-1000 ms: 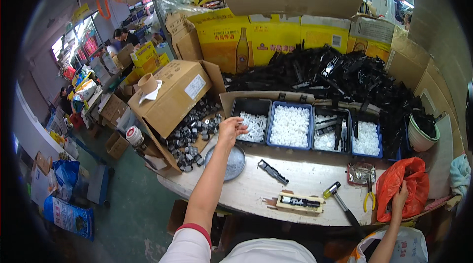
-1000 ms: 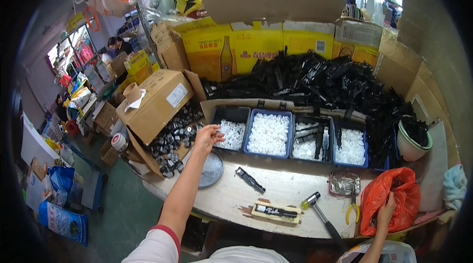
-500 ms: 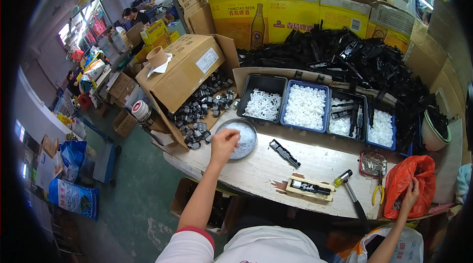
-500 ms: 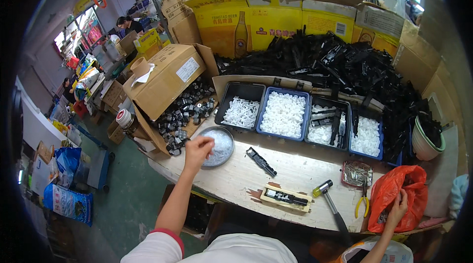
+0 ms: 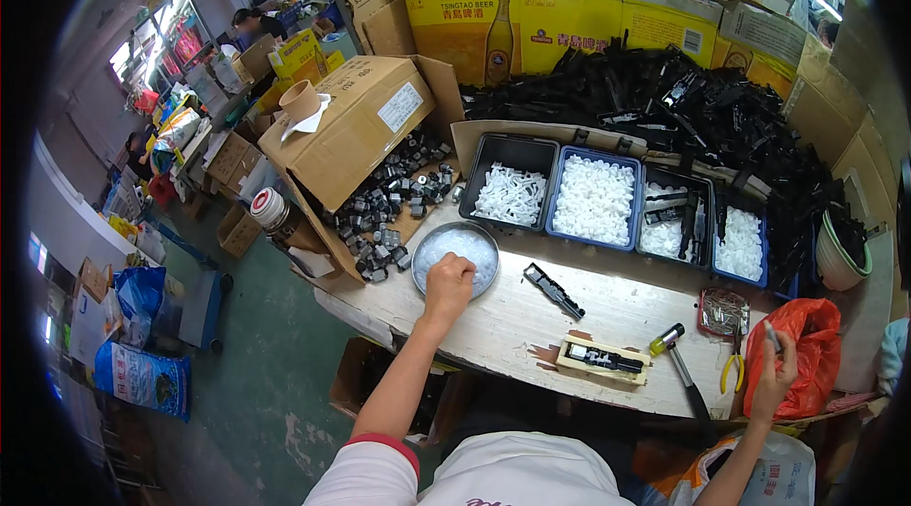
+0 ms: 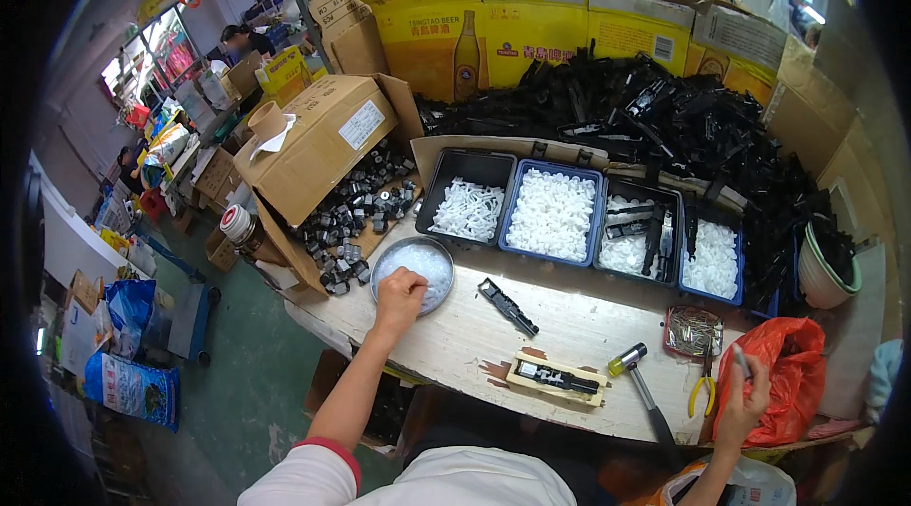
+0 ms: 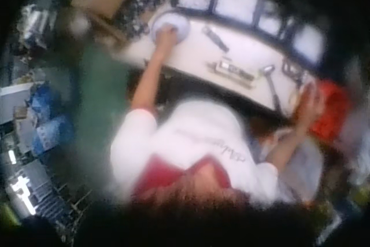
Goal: The person assembles small metal lock components at a cluttered workbench. They pick up metal cylinders and black plastic lock bodies, insert the cylinders into the bodies, and use a hammer to tap them into place. The person repeatedly handles parts from trays and boxes, assembling them one by one.
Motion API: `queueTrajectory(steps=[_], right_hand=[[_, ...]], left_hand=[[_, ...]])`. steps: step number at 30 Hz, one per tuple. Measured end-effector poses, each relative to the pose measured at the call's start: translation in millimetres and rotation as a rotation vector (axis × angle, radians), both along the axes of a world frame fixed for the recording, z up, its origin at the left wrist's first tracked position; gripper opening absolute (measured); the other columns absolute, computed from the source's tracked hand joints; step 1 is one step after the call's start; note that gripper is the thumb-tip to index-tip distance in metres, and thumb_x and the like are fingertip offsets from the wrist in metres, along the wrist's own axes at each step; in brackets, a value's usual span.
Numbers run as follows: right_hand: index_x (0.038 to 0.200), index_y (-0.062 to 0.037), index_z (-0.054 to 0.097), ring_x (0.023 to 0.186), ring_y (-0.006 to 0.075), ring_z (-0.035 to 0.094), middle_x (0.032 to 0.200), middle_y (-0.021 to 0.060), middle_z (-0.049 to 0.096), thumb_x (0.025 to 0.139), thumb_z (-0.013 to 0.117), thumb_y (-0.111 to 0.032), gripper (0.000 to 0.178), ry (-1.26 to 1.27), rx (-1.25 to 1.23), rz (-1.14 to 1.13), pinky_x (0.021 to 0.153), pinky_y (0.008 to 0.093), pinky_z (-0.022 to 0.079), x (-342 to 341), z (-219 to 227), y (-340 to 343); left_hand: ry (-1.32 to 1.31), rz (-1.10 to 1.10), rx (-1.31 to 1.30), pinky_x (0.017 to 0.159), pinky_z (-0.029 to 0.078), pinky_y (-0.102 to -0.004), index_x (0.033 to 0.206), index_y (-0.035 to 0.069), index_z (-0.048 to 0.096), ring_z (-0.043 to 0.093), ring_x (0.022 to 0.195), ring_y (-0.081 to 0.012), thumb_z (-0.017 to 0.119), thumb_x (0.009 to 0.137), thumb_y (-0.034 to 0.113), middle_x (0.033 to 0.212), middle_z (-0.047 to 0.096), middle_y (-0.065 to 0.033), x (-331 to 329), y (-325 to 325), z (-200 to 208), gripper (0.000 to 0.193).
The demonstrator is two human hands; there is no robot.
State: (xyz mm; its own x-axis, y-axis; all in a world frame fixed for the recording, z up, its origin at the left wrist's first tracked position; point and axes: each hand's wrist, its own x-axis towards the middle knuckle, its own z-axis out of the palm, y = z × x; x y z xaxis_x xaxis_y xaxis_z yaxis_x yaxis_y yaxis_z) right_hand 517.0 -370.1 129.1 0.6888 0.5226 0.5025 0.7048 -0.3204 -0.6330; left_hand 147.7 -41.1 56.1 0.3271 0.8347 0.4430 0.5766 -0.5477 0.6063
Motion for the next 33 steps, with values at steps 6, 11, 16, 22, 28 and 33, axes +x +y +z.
queueTrajectory(steps=[6, 11, 16, 22, 28, 33], right_hand=[[0.083, 0.0005, 0.054, 0.071, 0.0131, 0.045, 0.079, 0.0037, 0.047, 0.073, 0.058, 0.006, 0.012, 0.116, 0.067, 0.202, 0.066, 0.0238, 0.036, -33, 0, 25], [0.082, -0.0013, 0.055, 0.078, 0.0135, 0.046, 0.083, 0.0037, 0.048, 0.070, 0.060, 0.006, 0.015, 0.299, 0.110, 0.378, 0.072, 0.0240, 0.036, -50, -10, 35], [0.089, -0.0027, 0.054, 0.096, 0.0173, 0.052, 0.100, 0.0108, 0.057, 0.073, 0.056, 0.002, 0.017, 0.852, 0.245, 0.638, 0.087, 0.0295, 0.039, -96, -21, 64], [0.100, -0.0024, 0.054, 0.076, 0.0205, 0.054, 0.082, 0.0096, 0.058, 0.078, 0.061, -0.005, 0.023, 0.294, -0.118, 0.742, 0.070, 0.0309, 0.040, -133, -15, 91], [0.111, -0.0026, 0.051, 0.073, 0.0253, 0.052, 0.078, 0.0100, 0.055, 0.076, 0.064, -0.009, 0.038, 0.065, -0.182, 0.762, 0.069, 0.0347, 0.036, -135, -19, 92], [0.108, -0.0022, 0.053, 0.074, 0.0251, 0.052, 0.078, 0.0096, 0.054, 0.074, 0.065, -0.007, 0.036, 0.001, -0.176, 0.739, 0.069, 0.0352, 0.036, -136, -22, 91]], left_hand=[[0.070, -0.002, 0.059, 0.055, 0.045, -0.0328, 0.072, 0.000, 0.065, 0.058, 0.059, -0.0249, 0.063, 0.065, -0.002, 0.069, 0.058, -0.0128, 1, 2, -13, 0.008], [-0.318, 0.038, -0.290, 0.049, 0.046, -0.0270, 0.083, -0.002, 0.065, 0.058, 0.059, -0.0153, 0.063, 0.074, 0.000, 0.066, 0.057, -0.0065, -1, -9, 15, 0.009], [-0.804, -0.183, -0.957, 0.050, 0.049, -0.0227, 0.095, -0.005, 0.061, 0.059, 0.065, -0.0120, 0.061, 0.082, 0.004, 0.073, 0.060, -0.0072, 9, -49, 31, 0.016], [-0.832, -0.371, -1.088, 0.052, 0.049, -0.0227, 0.096, -0.004, 0.061, 0.059, 0.064, -0.0116, 0.059, 0.083, 0.004, 0.074, 0.060, -0.0071, 50, -95, 42, 0.016], [-0.821, -0.464, -1.173, 0.050, 0.049, -0.0207, 0.095, -0.003, 0.062, 0.058, 0.061, -0.0099, 0.064, 0.080, 0.005, 0.074, 0.062, -0.0074, 69, -111, 38, 0.017], [-0.800, -0.434, -1.150, 0.048, 0.048, -0.0207, 0.093, -0.004, 0.062, 0.059, 0.060, -0.0110, 0.065, 0.079, 0.003, 0.071, 0.061, -0.0078, 77, -121, 41, 0.016]])
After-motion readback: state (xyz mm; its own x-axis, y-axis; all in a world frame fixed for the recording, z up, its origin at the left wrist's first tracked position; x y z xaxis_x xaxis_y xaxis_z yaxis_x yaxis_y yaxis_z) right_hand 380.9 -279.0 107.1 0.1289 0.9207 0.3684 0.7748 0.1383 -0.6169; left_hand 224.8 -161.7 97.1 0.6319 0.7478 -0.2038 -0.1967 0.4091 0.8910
